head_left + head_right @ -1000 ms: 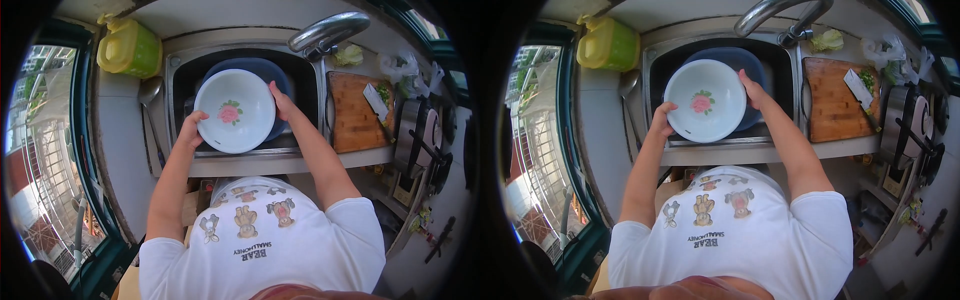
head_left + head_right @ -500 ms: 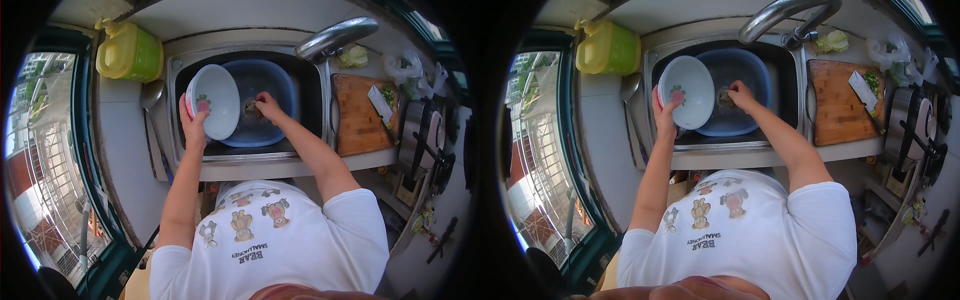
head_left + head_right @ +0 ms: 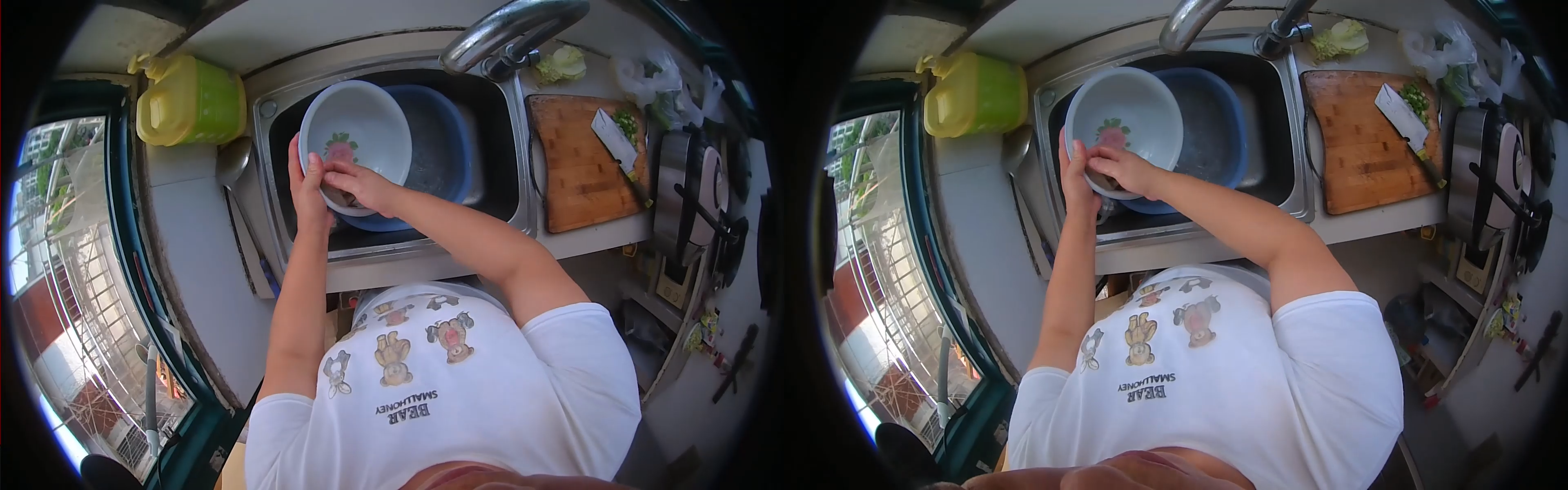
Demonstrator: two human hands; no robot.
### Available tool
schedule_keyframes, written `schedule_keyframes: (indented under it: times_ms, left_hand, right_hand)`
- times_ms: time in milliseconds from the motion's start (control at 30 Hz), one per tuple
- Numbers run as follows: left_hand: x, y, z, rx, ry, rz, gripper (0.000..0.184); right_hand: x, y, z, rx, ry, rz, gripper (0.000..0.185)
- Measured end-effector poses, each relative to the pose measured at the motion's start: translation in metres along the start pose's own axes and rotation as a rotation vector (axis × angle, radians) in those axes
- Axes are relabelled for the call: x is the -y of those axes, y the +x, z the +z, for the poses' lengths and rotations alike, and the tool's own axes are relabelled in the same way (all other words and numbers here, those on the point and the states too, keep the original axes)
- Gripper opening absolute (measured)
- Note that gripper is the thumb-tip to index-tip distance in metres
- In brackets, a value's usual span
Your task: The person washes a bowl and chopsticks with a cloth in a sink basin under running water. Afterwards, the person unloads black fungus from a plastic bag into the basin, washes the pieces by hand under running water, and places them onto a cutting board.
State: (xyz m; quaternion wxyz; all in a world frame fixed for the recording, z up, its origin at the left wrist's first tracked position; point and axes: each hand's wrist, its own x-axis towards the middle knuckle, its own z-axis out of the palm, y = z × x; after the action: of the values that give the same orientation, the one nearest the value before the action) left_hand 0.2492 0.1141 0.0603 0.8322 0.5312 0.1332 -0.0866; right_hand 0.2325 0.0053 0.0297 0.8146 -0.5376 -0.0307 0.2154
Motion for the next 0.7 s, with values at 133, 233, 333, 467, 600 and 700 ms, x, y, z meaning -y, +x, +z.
schedule_keyframes:
  times_ms: [133,233,333,467,600,700]
  left_hand:
    - [-0.003,-0.006,0.002,-0.054,0.063,0.038,0.047]
    - [0.002,-0.001,0.005,-0.05,0.178,0.039,0.053]
    - [-0.006,-0.004,0.009,-0.009,0.246,-0.01,0.056]
    - [-0.01,-0.008,0.021,-0.035,0.278,0.056,0.06]
    - [-0.004,-0.004,0.016,-0.087,0.497,0.219,0.069]
    - [0.0,-0.008,0.007,-0.087,0.906,0.367,0.073]
  right_hand:
    - [-0.008,-0.026,-0.045,0.197,-0.954,-0.219,0.019]
    - [-0.009,-0.014,-0.07,0.17,-1.415,-0.25,0.017]
    - [0.016,0.021,-0.069,0.071,-1.31,-0.825,0.021]
    - [0.014,0.038,-0.072,-0.209,-1.446,-0.832,0.029]
    - [-0.029,0.003,-0.06,-0.083,-1.276,-0.197,0.038]
    - [-0.032,-0.019,-0.053,-0.106,-0.826,0.131,0.038]
